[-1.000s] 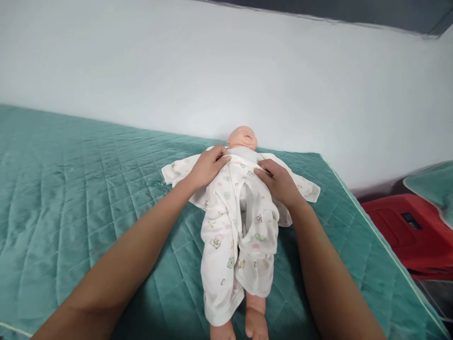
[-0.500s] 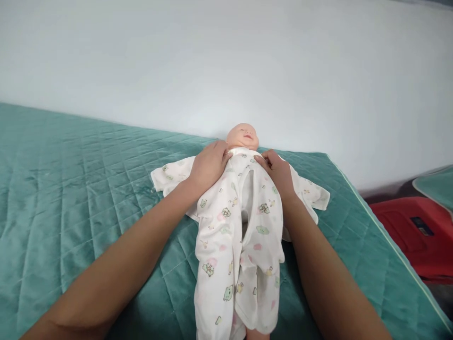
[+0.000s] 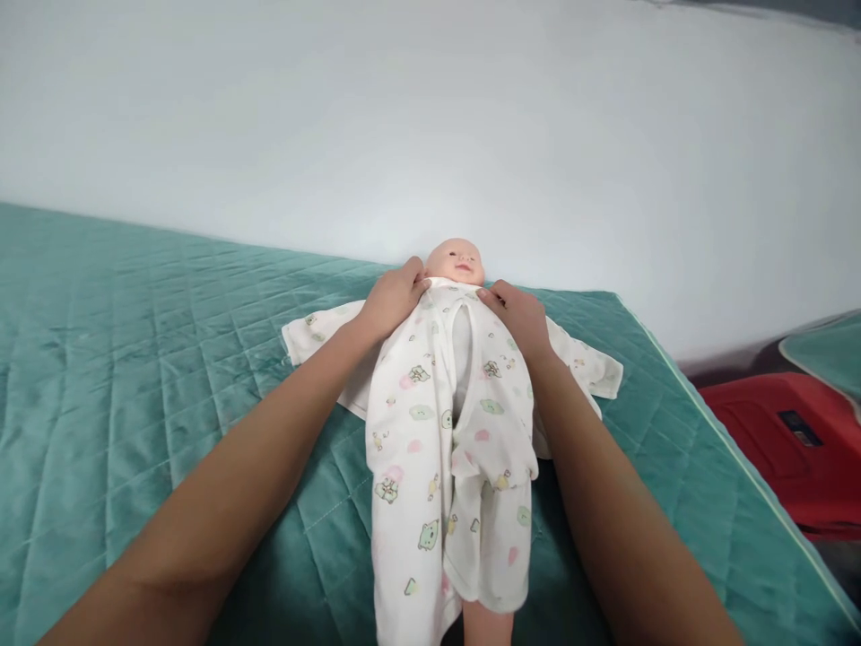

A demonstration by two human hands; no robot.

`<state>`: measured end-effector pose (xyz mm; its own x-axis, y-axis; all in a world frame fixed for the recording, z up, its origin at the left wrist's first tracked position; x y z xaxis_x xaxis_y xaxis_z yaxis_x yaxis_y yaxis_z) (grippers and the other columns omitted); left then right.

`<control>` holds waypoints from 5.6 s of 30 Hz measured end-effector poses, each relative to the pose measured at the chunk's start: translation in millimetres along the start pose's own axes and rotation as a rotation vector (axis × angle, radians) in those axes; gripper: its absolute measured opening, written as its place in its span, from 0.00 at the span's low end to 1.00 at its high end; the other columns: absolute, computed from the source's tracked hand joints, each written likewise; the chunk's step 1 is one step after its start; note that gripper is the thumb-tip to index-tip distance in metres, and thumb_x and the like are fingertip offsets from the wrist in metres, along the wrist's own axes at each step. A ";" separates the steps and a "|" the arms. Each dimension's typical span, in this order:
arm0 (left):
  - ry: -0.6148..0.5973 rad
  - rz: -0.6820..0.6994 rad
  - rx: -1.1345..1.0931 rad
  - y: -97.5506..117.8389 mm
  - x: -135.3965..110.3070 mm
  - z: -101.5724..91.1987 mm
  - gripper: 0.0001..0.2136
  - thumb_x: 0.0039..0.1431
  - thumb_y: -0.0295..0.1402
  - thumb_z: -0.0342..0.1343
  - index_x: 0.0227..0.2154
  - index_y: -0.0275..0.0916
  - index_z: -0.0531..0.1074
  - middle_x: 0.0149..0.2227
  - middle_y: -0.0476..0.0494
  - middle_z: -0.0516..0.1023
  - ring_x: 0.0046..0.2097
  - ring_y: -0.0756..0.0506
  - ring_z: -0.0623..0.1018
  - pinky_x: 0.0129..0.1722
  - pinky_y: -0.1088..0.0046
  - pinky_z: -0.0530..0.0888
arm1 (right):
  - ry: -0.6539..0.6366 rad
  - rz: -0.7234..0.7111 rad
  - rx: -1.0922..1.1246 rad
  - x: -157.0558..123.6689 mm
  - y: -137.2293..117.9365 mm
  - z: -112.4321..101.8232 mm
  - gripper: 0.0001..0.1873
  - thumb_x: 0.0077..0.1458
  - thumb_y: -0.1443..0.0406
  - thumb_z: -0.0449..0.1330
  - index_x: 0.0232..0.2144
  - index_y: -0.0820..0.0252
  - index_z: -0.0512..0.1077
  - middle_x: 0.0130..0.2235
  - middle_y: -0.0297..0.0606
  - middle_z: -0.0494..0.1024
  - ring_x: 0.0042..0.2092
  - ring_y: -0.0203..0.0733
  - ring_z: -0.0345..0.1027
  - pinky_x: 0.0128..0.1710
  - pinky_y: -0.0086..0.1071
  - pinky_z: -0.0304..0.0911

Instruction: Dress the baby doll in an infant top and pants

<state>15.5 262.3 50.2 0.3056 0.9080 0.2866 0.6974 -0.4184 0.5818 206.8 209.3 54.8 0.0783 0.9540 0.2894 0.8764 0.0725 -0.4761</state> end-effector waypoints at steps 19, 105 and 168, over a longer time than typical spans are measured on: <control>-0.075 0.225 0.126 12.2 -36.2 -0.1 0.20 0.69 0.35 0.44 0.59 0.53 0.72 0.52 0.43 0.78 0.54 0.39 0.74 0.55 0.59 0.67 | 0.041 -0.156 0.439 -27.6 -5.5 -2.3 0.18 0.64 0.58 0.52 0.48 0.52 0.79 0.53 0.37 0.81 0.55 0.47 0.71 0.58 0.44 0.62; 0.118 0.033 -0.012 67.6 -360.5 -29.6 0.05 0.67 0.31 0.51 0.33 0.41 0.64 0.33 0.50 0.71 0.33 0.47 0.72 0.34 0.70 0.68 | 0.017 -0.389 0.021 -322.3 -140.9 -50.6 0.08 0.59 0.74 0.55 0.34 0.56 0.69 0.59 0.45 0.71 0.66 0.58 0.58 0.60 0.62 0.60; 0.114 0.313 0.058 140.6 -371.2 -35.0 0.12 0.65 0.24 0.51 0.49 0.41 0.69 0.46 0.40 0.75 0.47 0.42 0.74 0.46 0.60 0.73 | -0.067 -0.072 0.430 -360.7 -46.0 -45.1 0.03 0.66 0.66 0.55 0.37 0.55 0.66 0.35 0.33 0.71 0.37 0.38 0.68 0.38 0.32 0.65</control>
<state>-22.6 -134.3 52.3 0.4382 0.7262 0.5298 0.6182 -0.6713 0.4089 159.7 -151.2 9.8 -0.0191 0.9578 0.2869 0.5997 0.2406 -0.7632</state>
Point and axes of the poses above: each hand's wrist, its own x-axis towards the middle knuckle, its own z-axis out of the palm, y = z × x, the point moved 9 cm from there along x, towards the middle knuckle
